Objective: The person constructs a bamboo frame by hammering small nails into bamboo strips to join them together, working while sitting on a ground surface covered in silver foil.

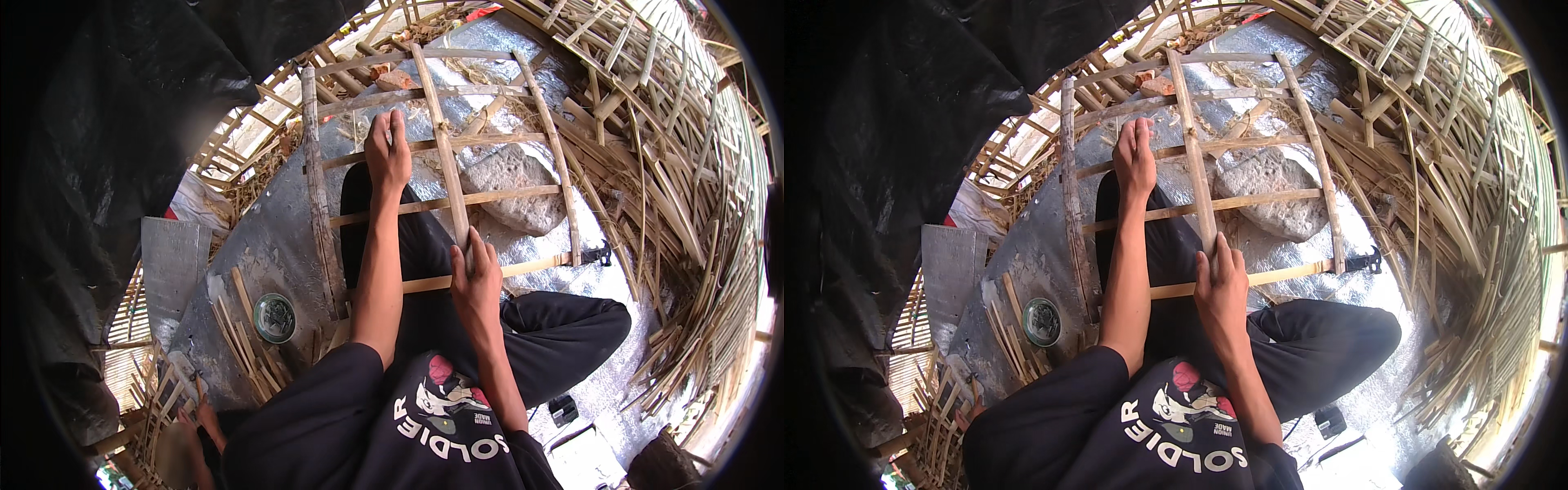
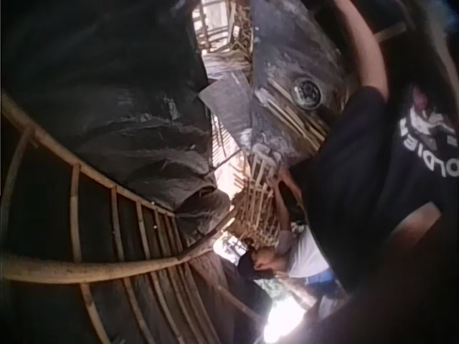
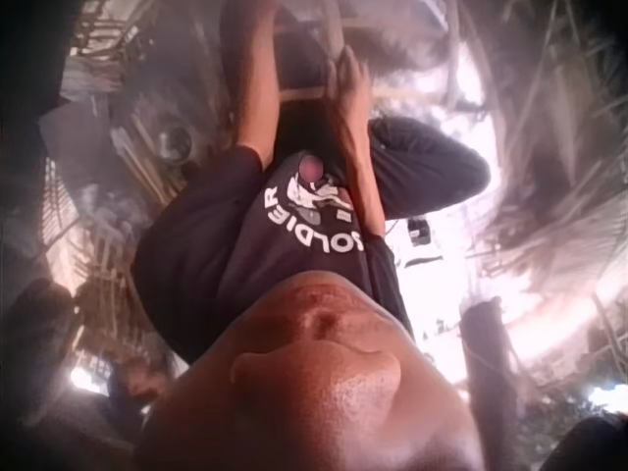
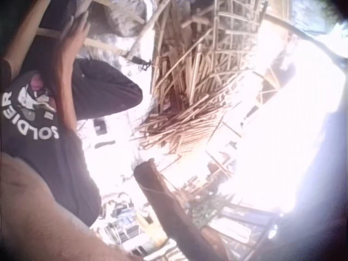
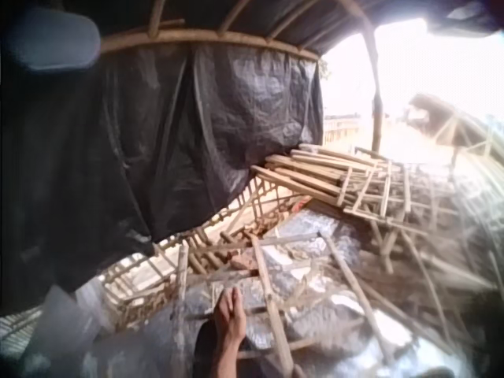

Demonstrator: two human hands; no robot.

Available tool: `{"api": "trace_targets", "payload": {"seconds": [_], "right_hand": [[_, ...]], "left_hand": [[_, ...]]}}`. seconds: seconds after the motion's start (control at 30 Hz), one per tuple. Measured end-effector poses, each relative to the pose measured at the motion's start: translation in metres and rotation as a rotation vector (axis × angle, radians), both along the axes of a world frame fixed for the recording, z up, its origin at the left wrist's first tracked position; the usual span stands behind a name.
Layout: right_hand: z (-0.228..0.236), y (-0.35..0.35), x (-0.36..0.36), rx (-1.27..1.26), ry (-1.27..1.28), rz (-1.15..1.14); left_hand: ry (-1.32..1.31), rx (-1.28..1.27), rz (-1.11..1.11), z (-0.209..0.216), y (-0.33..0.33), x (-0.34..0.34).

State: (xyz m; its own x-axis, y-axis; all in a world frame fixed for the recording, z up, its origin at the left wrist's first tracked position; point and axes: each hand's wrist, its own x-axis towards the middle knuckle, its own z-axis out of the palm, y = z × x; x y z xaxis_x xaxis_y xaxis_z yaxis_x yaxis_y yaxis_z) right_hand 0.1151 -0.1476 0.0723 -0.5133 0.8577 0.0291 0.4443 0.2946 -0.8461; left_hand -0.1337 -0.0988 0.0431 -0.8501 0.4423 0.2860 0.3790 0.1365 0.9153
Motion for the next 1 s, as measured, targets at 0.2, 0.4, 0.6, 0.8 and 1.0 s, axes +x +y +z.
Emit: {"api": "trace_targets", "payload": {"seconds": [0.2,0.4,0.6,0.8,1.0], "right_hand": [[-0.022,-0.011,-0.01,0.059,0.013,0.016],[-0.031,-0.011,-0.01,0.226,-0.013,0.041],[-0.026,-0.001,-0.003,-0.033,0.044,0.063],[-0.037,-0.003,-0.003,0.025,0.13,0.031],[-0.027,-0.011,-0.006,0.055,0.023,0.028]], "left_hand": [[0.046,0.09,0.025,-0.011,0.002,-0.004],[0.058,0.039,0.041,-0.016,0.004,-0.007],[0.024,0.088,0.034,0.004,-0.005,-0.009],[0.17,-0.141,0.328,0.026,-0.036,-0.034],[0.244,-0.835,0.818,-0.023,-0.075,-0.08]]}}
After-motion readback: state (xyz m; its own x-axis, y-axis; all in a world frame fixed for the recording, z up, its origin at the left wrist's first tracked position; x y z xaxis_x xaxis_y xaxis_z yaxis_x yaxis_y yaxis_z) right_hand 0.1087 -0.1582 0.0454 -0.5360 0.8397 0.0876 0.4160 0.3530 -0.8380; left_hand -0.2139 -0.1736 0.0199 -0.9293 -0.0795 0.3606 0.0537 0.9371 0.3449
